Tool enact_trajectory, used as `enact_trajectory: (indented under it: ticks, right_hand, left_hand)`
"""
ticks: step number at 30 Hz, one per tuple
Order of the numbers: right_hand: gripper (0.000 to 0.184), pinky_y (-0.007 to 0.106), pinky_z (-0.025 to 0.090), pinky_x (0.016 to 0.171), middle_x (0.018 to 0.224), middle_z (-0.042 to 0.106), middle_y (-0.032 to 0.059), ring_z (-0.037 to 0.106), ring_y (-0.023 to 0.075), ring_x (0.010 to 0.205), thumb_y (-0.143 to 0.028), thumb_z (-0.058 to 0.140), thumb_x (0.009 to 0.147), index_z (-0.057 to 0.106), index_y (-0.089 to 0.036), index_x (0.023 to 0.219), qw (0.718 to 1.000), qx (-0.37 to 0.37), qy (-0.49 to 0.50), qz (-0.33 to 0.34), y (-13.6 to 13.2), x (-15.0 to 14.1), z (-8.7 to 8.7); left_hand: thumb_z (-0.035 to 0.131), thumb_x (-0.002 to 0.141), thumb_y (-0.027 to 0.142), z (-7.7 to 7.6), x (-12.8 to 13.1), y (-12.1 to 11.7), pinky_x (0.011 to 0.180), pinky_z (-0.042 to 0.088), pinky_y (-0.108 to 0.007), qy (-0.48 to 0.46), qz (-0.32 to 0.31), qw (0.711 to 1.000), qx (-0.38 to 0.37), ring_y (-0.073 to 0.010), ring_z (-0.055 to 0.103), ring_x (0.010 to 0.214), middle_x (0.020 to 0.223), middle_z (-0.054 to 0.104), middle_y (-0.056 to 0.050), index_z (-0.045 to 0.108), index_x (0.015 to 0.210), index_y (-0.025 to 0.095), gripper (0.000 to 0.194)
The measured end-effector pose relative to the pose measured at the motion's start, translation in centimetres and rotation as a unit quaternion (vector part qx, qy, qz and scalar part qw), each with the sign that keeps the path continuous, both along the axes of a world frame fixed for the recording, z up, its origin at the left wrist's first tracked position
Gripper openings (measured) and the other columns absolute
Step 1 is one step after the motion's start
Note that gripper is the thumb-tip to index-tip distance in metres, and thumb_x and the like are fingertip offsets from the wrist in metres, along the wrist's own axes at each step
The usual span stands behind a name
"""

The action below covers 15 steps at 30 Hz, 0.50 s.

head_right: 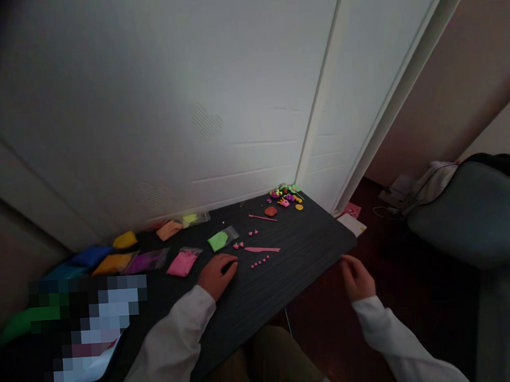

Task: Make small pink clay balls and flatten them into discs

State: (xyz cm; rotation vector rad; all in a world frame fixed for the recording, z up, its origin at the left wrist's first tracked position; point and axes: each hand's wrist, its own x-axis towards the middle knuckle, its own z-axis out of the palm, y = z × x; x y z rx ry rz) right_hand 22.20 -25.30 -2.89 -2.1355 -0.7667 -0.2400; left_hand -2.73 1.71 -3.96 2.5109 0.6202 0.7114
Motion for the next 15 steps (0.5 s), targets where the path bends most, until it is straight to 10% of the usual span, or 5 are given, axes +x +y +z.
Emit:
enact_trajectory:
  ticks: [7,15]
  right_hand:
    - [0.027,0.034,0.046,0.069,0.101,0.052,0.0053,0.053,0.0144,0.082,-0.031,0.045,0.082,0.048,-0.015,0.104,0.977,0.049,0.153,0.141,13.9,0.3,-1.2]
    - [0.027,0.034,0.046,0.068,0.101,0.052,0.0054,0.053,0.0148,0.083,-0.031,0.046,0.082,0.049,-0.015,0.104,0.952,0.084,0.258,0.145,15.2,1.6,-2.3]
  left_hand:
    - [0.044,0.082,0.030,0.6,-0.2,0.7,0.078,0.044,-0.038,0.004,0.016,0.997,-0.074,-0.0167,0.053,0.089,0.097,0.056,-0.006,0.053,0.096,0.013,0.024]
    - [0.041,0.078,0.041,0.9,-0.2,1.2,0.080,0.044,-0.030,0.005,0.058,0.992,-0.113,-0.0183,0.056,0.089,0.093,0.062,-0.001,0.060,0.087,0.022,0.029]
